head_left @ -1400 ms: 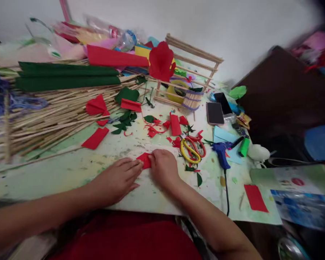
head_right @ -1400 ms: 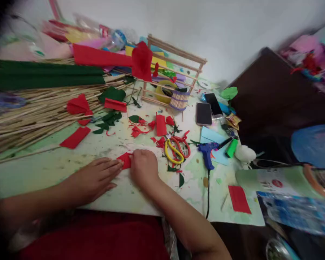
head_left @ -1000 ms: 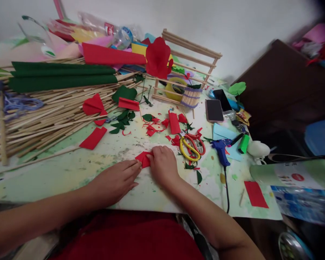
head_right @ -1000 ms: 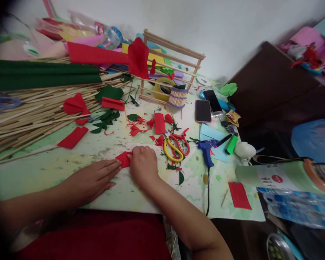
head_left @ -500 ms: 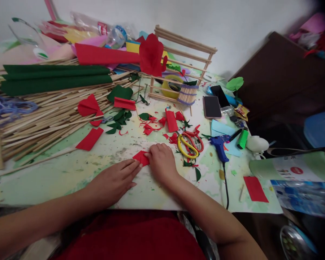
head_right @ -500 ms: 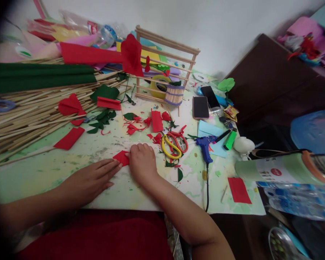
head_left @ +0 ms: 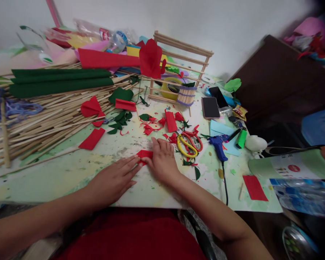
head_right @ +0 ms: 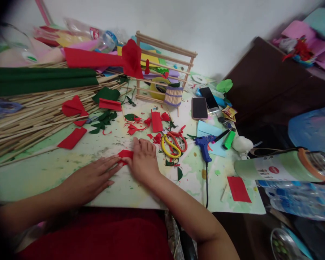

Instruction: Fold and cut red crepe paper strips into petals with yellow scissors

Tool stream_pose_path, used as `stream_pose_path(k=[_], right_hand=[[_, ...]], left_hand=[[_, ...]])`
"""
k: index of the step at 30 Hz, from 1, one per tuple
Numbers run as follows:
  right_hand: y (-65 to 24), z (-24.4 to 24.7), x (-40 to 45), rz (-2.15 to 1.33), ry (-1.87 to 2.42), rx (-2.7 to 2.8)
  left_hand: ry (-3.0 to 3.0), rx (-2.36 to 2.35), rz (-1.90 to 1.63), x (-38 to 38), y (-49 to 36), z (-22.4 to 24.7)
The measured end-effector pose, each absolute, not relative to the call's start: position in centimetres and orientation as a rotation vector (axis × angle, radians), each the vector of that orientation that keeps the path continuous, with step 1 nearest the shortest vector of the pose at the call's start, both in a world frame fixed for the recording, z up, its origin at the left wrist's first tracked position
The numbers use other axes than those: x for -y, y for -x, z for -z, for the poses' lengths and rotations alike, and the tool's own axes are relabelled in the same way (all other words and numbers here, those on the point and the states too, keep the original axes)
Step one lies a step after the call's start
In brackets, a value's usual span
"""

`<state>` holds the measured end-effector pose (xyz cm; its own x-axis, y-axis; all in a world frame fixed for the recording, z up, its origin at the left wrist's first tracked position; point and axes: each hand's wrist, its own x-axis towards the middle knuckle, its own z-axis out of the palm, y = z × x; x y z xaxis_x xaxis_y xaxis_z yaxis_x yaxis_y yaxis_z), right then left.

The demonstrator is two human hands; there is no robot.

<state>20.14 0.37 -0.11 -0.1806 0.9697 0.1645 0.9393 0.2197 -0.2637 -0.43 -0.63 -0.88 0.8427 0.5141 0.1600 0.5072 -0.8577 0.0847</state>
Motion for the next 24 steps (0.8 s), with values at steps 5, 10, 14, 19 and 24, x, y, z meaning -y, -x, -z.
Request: stream_pose_path(k=[5,10,14,19,24], right_hand=[[-21.1,-0.2,-0.4,-0.106,1.796,2.095],[-23.1,-1.3,-0.6,-0.279,1.146,2.528],[-23.8,-1.1,-1.2,-0.223,1.046,2.612],[-23.6,-0.7,-1.3,-0.122,0.983,2.61],[-23.6,-0.2,-1.2,-0.105,0.91,2.605]], left_hand=[[-2.893,-0.933,-0.189,0.9,0.8,0.8],[-2.907,-0.884,-0.157,0.6,0.9,0.7],[-2.896,-0.876,-0.187,0.5,1.0,0.7],[-2.921,-0.933,-0.174,0.7,1.1,0.4],[-2.94,-0.844,-0.182,0.9,0.8,0.8]])
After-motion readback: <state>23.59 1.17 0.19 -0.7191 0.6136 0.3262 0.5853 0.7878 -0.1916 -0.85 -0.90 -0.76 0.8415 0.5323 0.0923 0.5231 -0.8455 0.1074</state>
